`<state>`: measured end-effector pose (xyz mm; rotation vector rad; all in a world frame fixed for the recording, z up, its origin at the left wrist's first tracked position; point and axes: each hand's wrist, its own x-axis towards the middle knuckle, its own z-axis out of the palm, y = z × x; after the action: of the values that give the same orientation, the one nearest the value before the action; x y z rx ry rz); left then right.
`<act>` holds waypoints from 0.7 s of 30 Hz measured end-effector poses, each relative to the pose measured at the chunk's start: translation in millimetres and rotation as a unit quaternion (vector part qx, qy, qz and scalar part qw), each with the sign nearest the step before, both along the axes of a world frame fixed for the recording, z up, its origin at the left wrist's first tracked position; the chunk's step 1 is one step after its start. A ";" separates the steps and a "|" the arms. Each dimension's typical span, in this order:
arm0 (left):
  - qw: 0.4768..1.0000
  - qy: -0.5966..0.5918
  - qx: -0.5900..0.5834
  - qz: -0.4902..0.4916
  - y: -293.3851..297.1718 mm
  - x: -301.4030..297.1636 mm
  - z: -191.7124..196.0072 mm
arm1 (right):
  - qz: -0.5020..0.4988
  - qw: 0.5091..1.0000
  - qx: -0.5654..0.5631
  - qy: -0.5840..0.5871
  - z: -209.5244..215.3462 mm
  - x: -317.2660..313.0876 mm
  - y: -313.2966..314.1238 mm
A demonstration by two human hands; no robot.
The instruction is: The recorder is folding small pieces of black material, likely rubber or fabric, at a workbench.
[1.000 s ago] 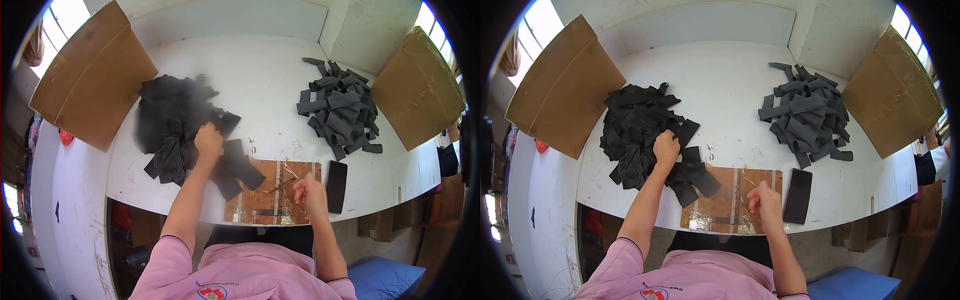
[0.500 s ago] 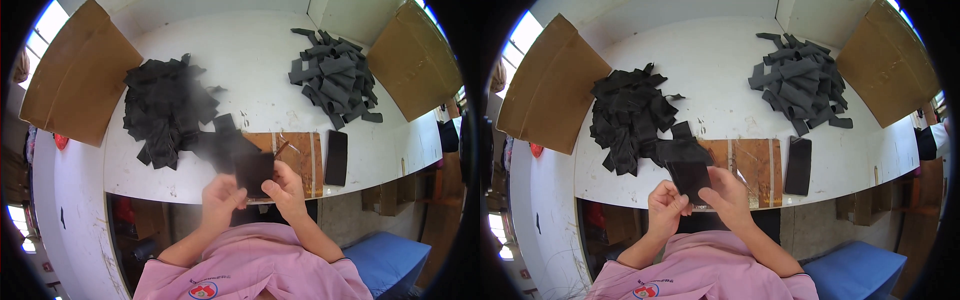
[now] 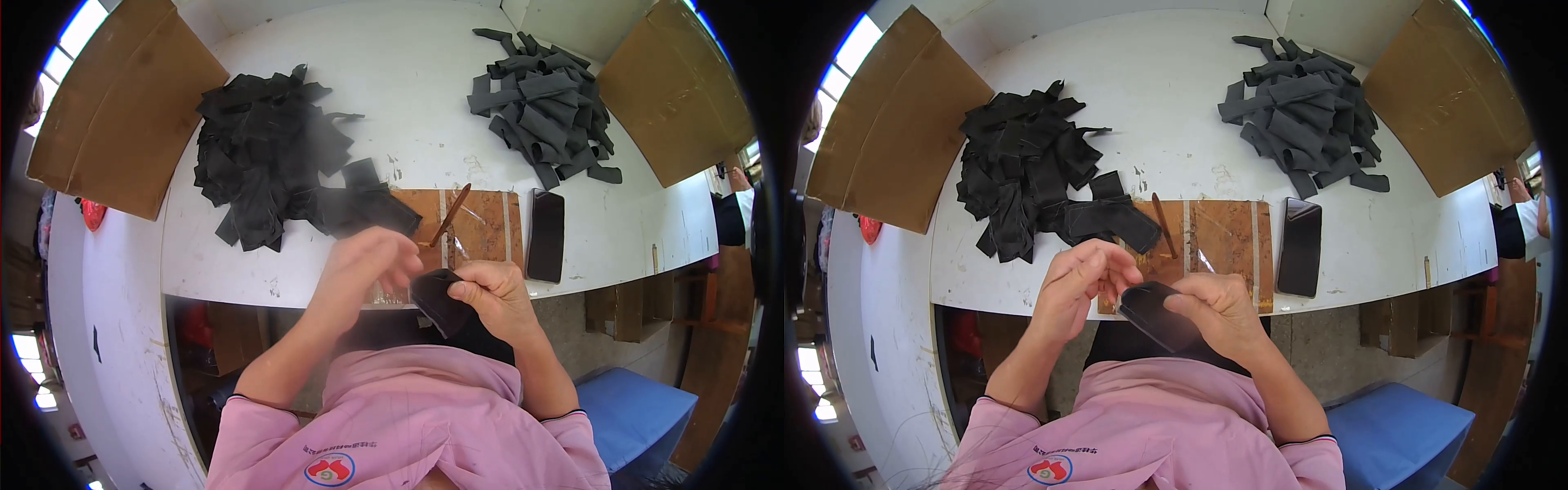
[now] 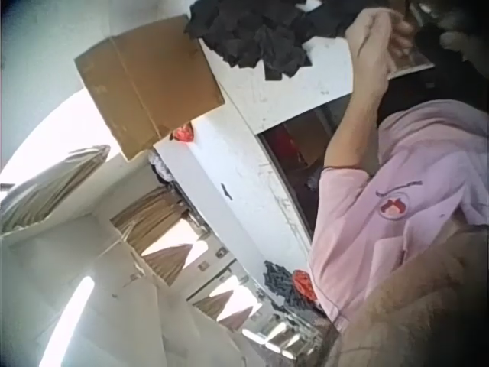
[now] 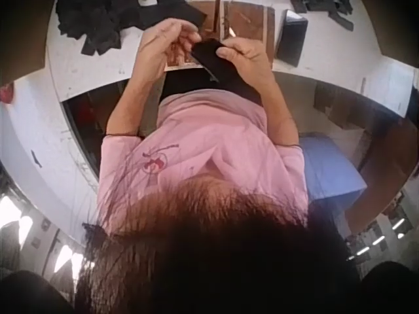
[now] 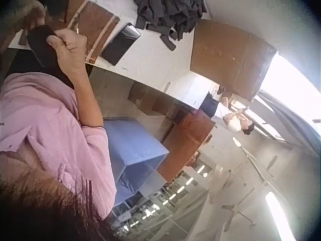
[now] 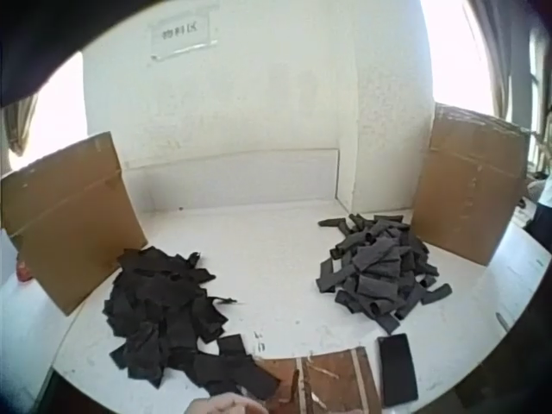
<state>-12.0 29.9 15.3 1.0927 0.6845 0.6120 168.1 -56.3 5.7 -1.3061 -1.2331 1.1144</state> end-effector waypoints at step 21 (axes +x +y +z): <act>0.955 0.196 0.140 -0.174 15.6 -6.6 11.1 | 0.171 0.969 0.018 -0.176 -1.0 2.9 19.2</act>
<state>-18.6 45.5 26.4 1.5836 0.7330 0.1872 171.1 -37.2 4.7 -1.3339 -1.7873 1.1188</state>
